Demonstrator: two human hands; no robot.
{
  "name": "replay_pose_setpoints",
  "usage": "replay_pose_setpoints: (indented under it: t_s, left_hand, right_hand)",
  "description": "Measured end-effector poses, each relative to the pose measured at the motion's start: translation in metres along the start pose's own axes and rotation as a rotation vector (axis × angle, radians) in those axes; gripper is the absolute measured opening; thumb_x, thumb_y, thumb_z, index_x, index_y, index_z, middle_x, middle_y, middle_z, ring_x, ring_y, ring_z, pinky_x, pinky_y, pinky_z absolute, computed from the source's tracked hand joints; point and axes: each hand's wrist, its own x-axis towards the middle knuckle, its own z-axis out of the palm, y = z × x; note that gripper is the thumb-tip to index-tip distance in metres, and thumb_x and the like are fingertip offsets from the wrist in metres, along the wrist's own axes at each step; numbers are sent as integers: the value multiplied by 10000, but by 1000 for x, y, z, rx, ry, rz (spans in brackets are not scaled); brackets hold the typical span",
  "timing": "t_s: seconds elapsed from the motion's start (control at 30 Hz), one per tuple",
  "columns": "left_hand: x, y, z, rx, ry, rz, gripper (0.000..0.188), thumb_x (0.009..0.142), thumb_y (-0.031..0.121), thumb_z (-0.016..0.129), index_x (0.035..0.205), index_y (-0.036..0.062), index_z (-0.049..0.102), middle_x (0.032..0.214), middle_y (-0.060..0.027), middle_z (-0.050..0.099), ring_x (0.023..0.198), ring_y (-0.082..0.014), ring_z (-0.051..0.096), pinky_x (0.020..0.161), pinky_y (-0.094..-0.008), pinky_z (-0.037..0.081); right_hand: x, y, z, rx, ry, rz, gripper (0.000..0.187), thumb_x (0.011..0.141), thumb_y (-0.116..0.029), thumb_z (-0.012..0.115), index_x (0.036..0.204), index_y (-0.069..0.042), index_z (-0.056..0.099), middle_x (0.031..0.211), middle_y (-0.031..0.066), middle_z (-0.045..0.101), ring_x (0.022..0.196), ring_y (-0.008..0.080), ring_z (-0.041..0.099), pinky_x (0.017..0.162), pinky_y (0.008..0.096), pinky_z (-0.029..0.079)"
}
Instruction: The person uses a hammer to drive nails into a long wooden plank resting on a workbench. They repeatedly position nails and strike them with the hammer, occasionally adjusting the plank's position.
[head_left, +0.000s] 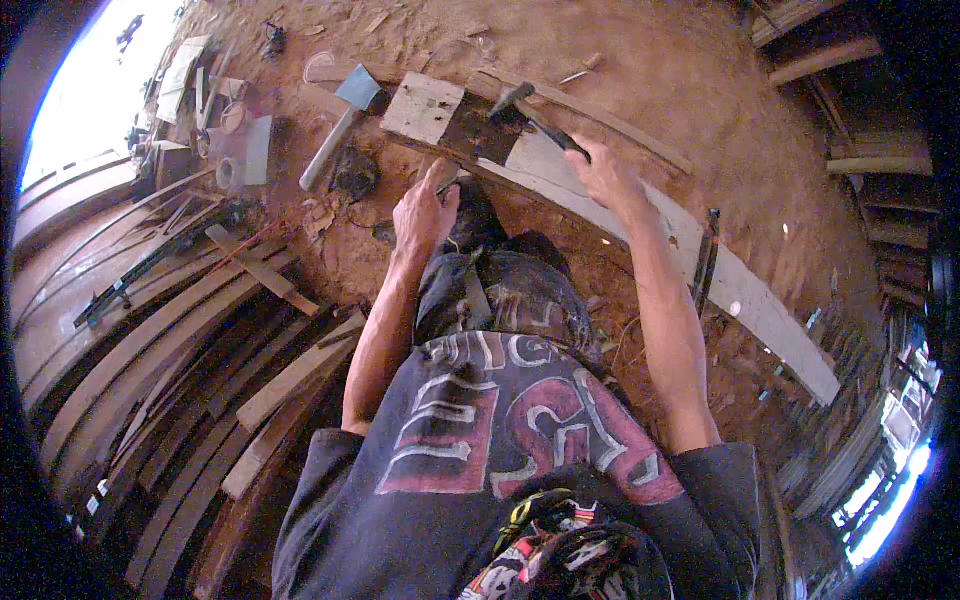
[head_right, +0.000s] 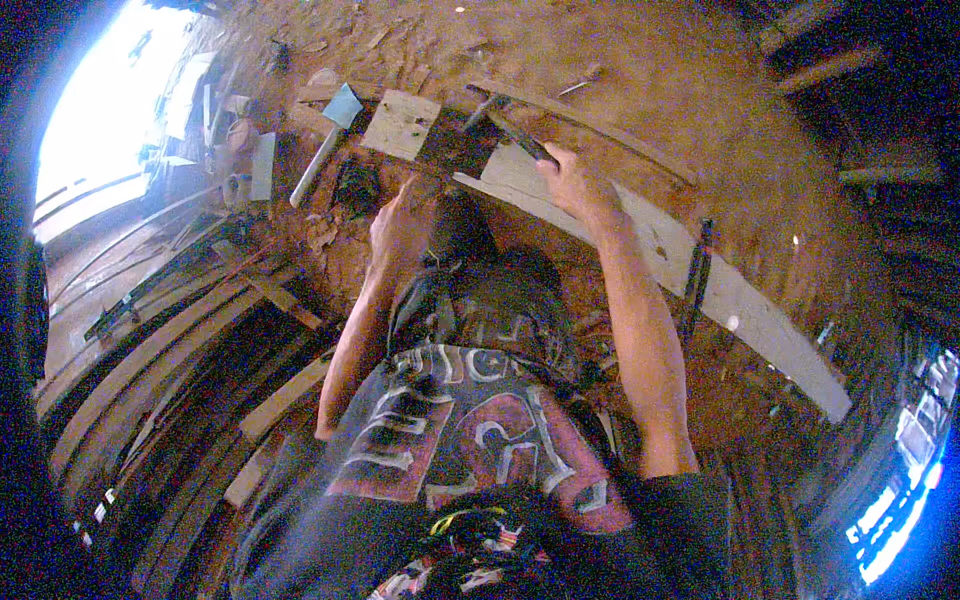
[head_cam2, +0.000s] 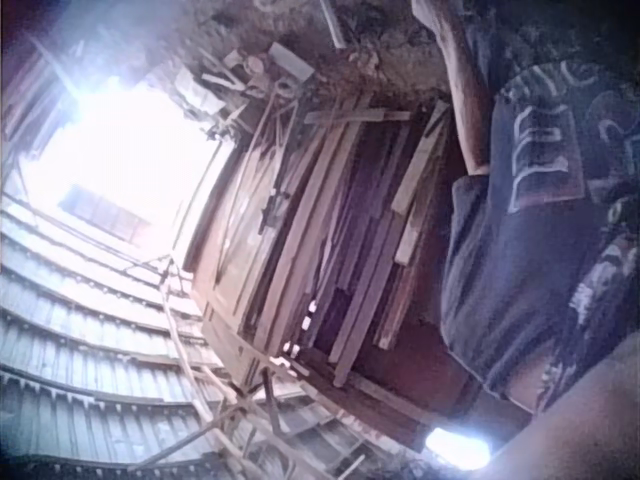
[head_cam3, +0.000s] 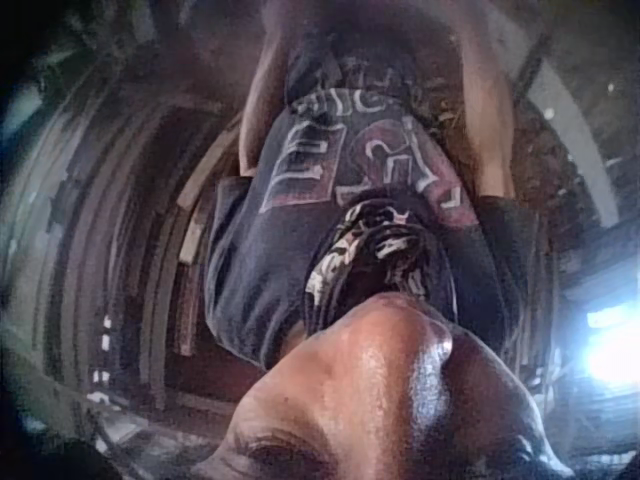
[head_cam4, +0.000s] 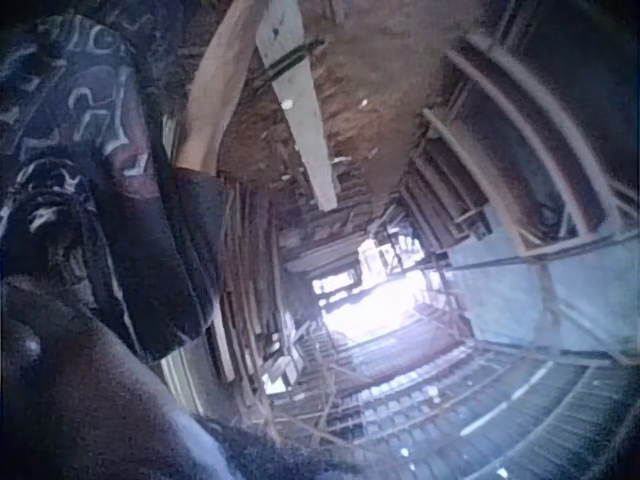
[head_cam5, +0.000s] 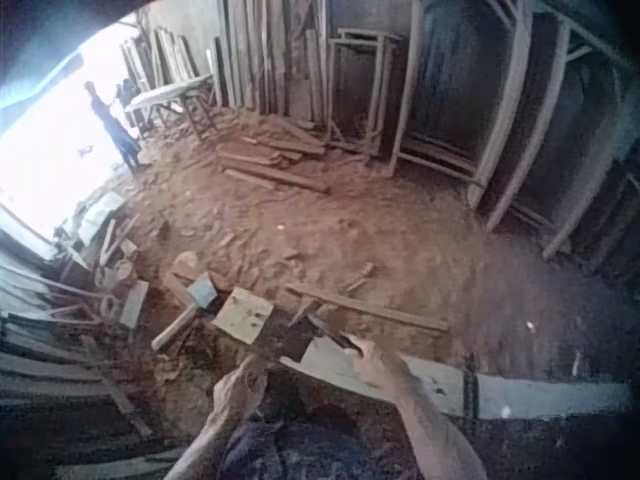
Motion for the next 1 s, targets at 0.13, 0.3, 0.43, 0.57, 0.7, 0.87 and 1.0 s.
replay_pose_setpoints:
  t_s: [0.13,0.3,0.43,0.57,0.7,0.87,1.0]
  left_hand:
    - [-25,-70,7,-153,82,62,394,926,355,631,1181,57,664,1072,-224,697,983,-413,663,841,-470,525]
    - [-89,-129,25,-304,46,-230,405,969,375,575,1107,9,680,1026,-248,694,985,-441,648,830,-483,513]
    - [-112,-158,59,-166,13,-374,418,992,376,539,1100,-4,676,1002,-271,689,982,-451,648,826,-502,501]
    - [-92,-148,57,-190,-27,-301,414,1004,362,524,1097,-15,667,981,-277,691,947,-457,654,809,-522,492]
    - [-73,-147,49,-430,6,-333,362,1021,322,508,1098,-1,652,912,-260,693,878,-443,661,763,-491,498]
    - [-106,-171,63,-387,128,-351,340,1036,302,480,1171,30,632,944,-268,680,883,-444,658,751,-478,498]
    - [-122,-187,81,-359,25,-456,345,1025,279,447,1181,24,619,1069,-280,669,1016,-461,635,866,-494,488]
  right_hand:
    - [-37,43,-12,140,40,-100,478,1006,-342,578,1383,-47,574,1363,240,589,1301,351,553,1086,401,419]
    - [-49,103,-3,52,127,-169,465,1000,-307,589,1394,-61,563,1316,227,626,1273,330,579,1074,390,426]
    - [-23,25,-11,44,-20,-9,461,1008,-300,571,1403,-63,548,1198,241,672,1144,353,654,987,415,487]
    - [30,-40,11,6,-8,-129,449,1020,-315,519,1381,-49,553,1127,281,674,1068,434,653,931,478,514]
    - [24,-40,33,3,137,-293,467,1013,-352,524,1355,-39,580,1187,299,643,1129,447,615,959,497,492]
    - [-73,-11,16,41,-118,-24,476,1007,-379,535,1385,-91,568,1187,295,644,1108,470,619,951,509,498]
    - [-79,-2,25,42,-53,-39,458,1005,-366,541,1372,-94,573,1116,289,665,1035,471,648,884,518,527]
